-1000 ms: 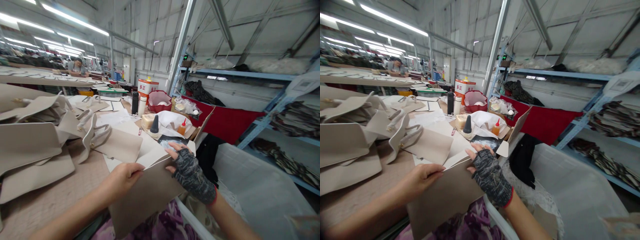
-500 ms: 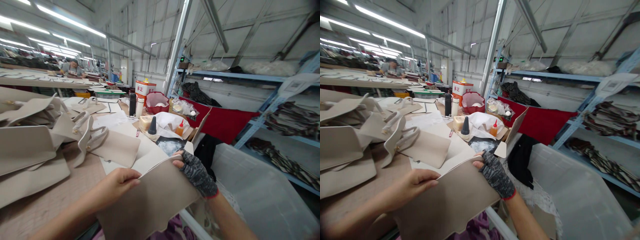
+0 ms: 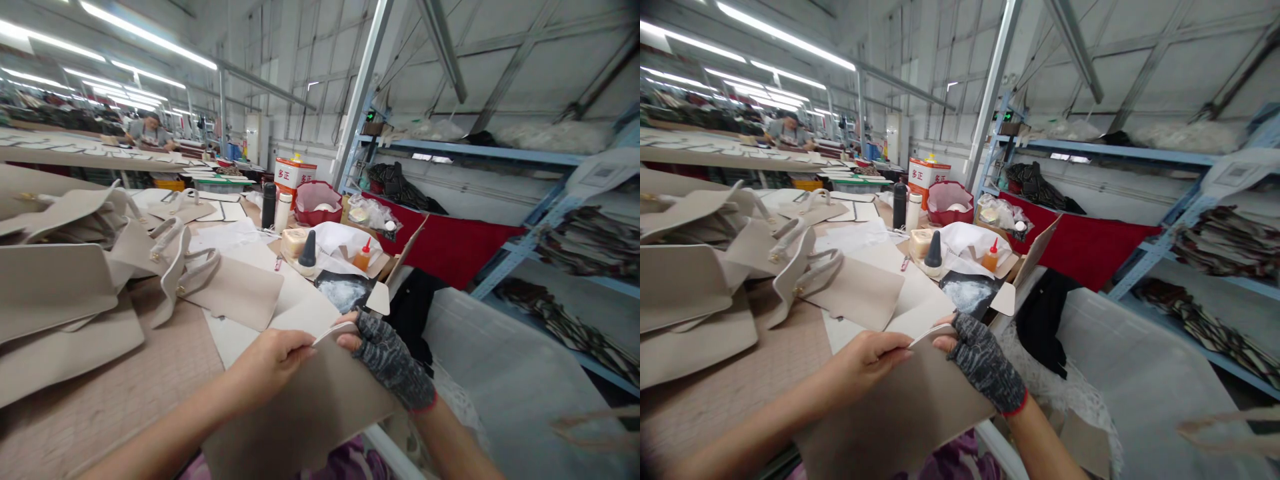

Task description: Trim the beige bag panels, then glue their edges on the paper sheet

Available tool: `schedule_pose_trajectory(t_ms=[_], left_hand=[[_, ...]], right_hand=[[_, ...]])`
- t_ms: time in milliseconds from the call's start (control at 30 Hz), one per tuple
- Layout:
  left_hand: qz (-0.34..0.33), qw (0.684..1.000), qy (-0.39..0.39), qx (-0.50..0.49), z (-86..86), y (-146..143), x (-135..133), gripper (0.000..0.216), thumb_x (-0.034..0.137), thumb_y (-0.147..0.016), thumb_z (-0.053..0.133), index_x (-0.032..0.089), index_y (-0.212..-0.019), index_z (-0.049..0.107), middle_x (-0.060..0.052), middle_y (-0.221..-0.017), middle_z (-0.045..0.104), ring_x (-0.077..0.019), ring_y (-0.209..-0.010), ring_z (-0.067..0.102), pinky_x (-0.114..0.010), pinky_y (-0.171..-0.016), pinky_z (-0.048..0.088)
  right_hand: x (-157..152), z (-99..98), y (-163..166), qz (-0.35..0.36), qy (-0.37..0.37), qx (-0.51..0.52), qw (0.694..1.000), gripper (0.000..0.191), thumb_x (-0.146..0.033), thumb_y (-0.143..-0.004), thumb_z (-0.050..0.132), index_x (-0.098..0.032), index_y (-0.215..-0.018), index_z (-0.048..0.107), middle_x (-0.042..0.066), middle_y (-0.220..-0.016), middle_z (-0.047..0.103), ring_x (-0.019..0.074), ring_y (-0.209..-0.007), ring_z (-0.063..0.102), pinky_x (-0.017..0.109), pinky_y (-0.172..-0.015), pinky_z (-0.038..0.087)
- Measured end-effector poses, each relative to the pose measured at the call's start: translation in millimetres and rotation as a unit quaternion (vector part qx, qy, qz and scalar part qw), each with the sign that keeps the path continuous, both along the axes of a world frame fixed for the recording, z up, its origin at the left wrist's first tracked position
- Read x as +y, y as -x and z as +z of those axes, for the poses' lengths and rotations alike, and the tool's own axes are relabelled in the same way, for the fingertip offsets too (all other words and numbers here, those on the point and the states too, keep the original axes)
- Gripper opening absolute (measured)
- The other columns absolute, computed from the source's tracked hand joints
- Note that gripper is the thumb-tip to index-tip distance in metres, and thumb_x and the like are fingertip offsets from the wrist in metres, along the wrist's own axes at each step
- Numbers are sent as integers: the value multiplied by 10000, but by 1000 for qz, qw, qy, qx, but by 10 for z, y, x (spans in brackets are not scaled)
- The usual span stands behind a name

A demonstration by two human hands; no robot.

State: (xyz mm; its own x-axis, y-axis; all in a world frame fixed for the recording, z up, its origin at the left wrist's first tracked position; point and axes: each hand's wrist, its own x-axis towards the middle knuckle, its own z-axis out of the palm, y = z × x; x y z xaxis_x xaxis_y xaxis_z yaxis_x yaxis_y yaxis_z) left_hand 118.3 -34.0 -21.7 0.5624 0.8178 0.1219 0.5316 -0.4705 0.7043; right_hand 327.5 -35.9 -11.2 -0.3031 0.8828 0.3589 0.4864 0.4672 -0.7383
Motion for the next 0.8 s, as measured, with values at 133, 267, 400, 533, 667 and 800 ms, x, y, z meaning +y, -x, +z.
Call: schedule_pose_trajectory(t_ms=[133,267,400,533,667,800], left_hand=[[-1,999,-49,22,24,-65,-32,301,280,-882,352,173,-867,633,-21,-733,642,-133,-655,563,-194,-586,382],[-12,990,-124,65,-5,-147,-61,314,249,-887,309,169,-860,611,-55,-750,651,-150,-651,570,-215,-588,386],[-11,997,-79,17,-56,-149,-68,340,295,-896,315,161,-818,617,-39,-713,628,-136,-634,539,-205,-595,389],[-16,998,34,-45,-128,24,-16,316,342,-877,394,145,-785,625,15,-646,545,-105,-615,471,-172,-560,351],[-13,996,91,-14,-278,254,25,340,339,-851,423,119,-660,597,46,-530,384,-76,-519,337,-172,-477,269],[-24,993,111,-15,-446,263,65,253,285,-810,478,125,-739,661,31,-584,534,-83,-542,439,-160,-499,310]], right_hand=[[-9,-3,38,20,13,4,1000,164,-316,-805,552,-205,-890,637,31,-911,668,197,-880,606,327,-833,472],[-52,2,118,31,2,16,999,189,-312,-810,548,-201,-929,643,29,-921,687,190,-878,626,304,-806,492],[-132,-31,171,15,-70,13,997,160,-296,-842,515,-213,-813,648,11,-784,685,165,-761,636,264,-726,506],[-238,-154,-16,-119,-139,2,983,187,-344,-851,506,-230,-789,642,11,-778,676,172,-738,630,258,-696,505],[-251,-356,-440,-230,-190,-19,954,223,-408,-829,526,-233,-805,663,27,-816,680,209,-771,626,304,-740,504],[-217,-547,-810,-247,-197,-55,947,318,-427,-845,486,-223,-674,658,45,-650,653,215,-622,611,314,-600,505]])
